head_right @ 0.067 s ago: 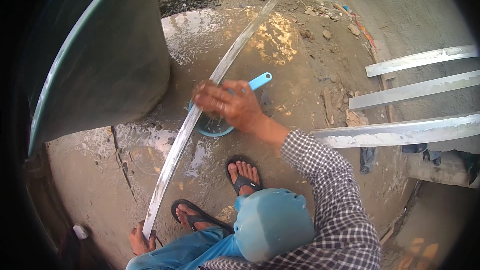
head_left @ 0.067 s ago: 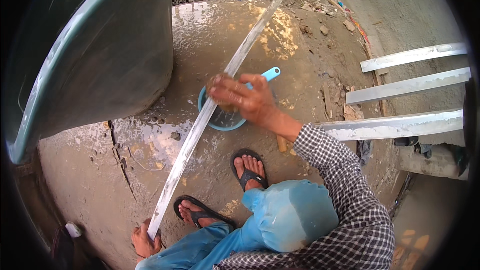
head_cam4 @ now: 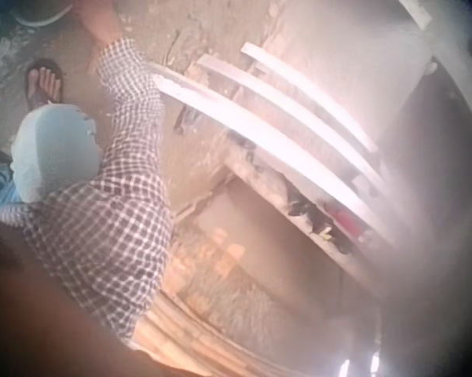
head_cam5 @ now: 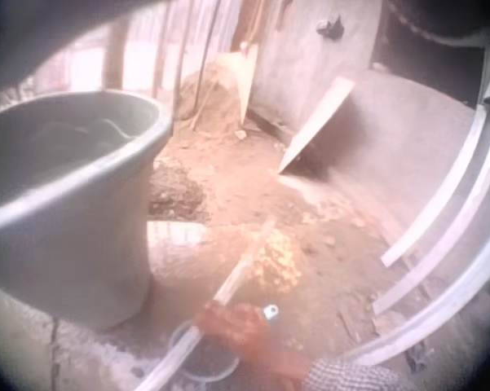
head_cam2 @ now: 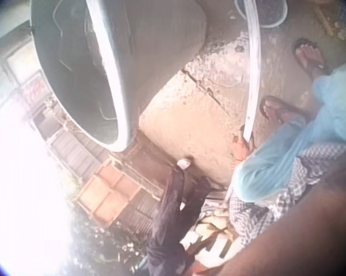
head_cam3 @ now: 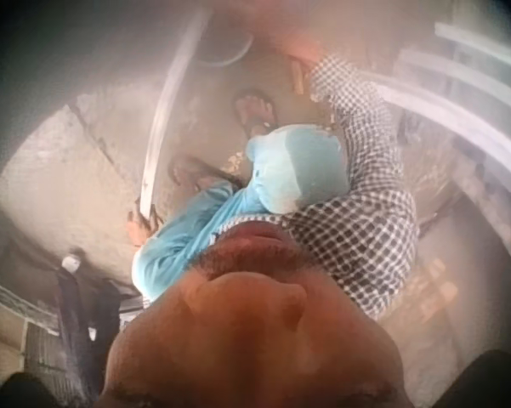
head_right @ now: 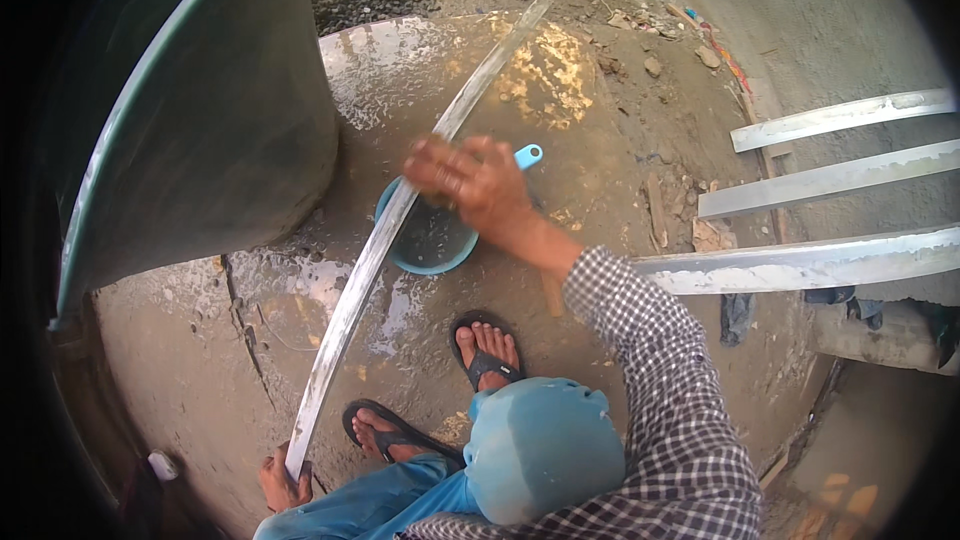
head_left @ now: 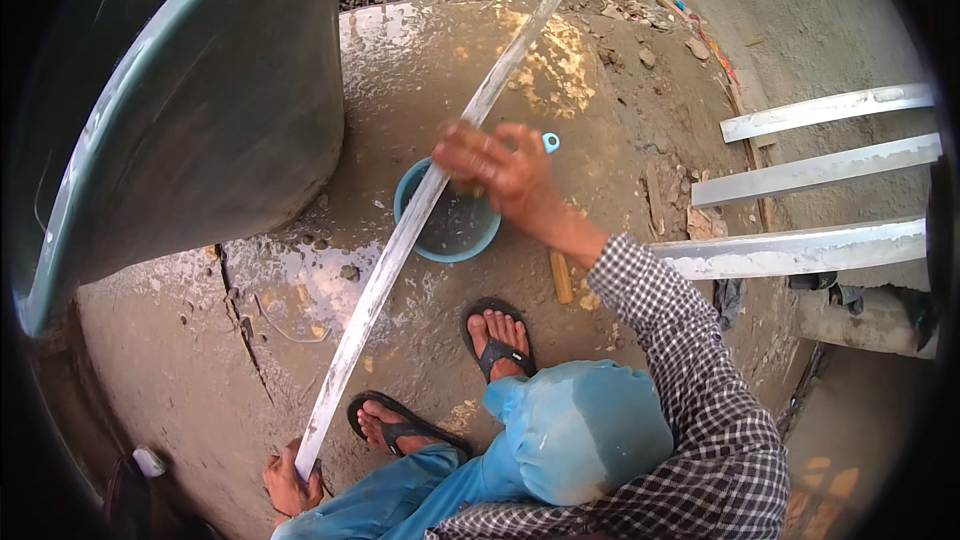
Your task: The person cleans a long metal strip by scraping it with a trowel and wiping it with a cloth while using water from a bucket. The person repeatedly dips the cloth in water and scrubs the strip's surface, then places the cleaned strip aside.
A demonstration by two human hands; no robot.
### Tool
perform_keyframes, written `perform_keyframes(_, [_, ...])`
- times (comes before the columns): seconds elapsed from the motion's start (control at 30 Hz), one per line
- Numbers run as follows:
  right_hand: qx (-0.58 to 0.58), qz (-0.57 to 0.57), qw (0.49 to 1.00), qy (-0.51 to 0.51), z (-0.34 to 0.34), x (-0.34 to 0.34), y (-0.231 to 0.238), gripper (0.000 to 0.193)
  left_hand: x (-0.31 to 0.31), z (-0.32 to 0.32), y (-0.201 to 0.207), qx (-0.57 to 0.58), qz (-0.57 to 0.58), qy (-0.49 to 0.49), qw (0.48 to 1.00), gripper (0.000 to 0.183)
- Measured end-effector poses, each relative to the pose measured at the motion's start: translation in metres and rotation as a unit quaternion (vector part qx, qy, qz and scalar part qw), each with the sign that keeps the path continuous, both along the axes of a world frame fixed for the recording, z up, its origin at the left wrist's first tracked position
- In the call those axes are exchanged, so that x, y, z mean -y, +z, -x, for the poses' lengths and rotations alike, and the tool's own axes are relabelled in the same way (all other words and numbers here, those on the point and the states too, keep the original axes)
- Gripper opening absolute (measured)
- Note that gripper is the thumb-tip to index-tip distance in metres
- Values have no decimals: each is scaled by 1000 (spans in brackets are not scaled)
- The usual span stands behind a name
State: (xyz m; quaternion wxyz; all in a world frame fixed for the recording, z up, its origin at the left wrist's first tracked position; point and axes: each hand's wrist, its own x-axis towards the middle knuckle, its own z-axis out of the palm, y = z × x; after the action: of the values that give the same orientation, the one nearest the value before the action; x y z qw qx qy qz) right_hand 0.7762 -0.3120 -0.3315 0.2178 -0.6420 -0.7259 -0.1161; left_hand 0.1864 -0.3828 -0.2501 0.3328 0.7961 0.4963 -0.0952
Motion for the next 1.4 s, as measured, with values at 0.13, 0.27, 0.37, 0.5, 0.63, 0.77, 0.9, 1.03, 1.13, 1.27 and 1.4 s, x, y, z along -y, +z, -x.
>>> perform_keyframes(0.13, [-67, 14, 982, -177, -155, -32, -9, 38, -44, -6, -14, 7, -16, -76, 997, 57])
perform_keyframes(0.27, [-85, 0, 983, -164, -208, -86, -8, 33, -26, -3, -17, 26, -1, -22, 999, 54])
perform_keyframes(0.37, [-89, 48, 987, -124, -154, -68, -8, 39, -19, 4, -10, -69, 74, -17, 995, 57])
perform_keyframes(0.5, [-86, 88, 990, -65, -125, -44, -2, 50, -22, -3, 1, -92, 21, -53, 994, 57])
perform_keyframes(0.63, [70, -42, 984, -161, -259, -95, -34, 45, -12, 33, -24, -140, 21, -55, 988, 66])
perform_keyframes(0.77, [-134, 254, 868, -404, -299, -128, 15, 32, -4, 27, -28, -47, 4, 3, 999, 60])
perform_keyframes(0.9, [-136, -45, 919, -367, -316, -82, 25, 24, 13, 6, -32, -36, -117, -38, 992, 74])
perform_keyframes(1.03, [-251, -65, 941, -218, -221, -57, 78, 27, 31, -41, -15, -57, -144, 6, 988, 96])
perform_keyframes(1.13, [-95, 49, 980, -166, -147, -39, 62, 26, 24, -46, -18, -31, -127, 6, 991, 101])
perform_keyframes(1.27, [-107, 115, 984, 88, -7, 17, 10, 36, 27, -47, -29, -5, -100, 33, 994, 106])
perform_keyframes(1.4, [13, 142, 978, 153, -4, 34, 5, 50, 49, -40, -50, -47, -189, 38, 980, 107])
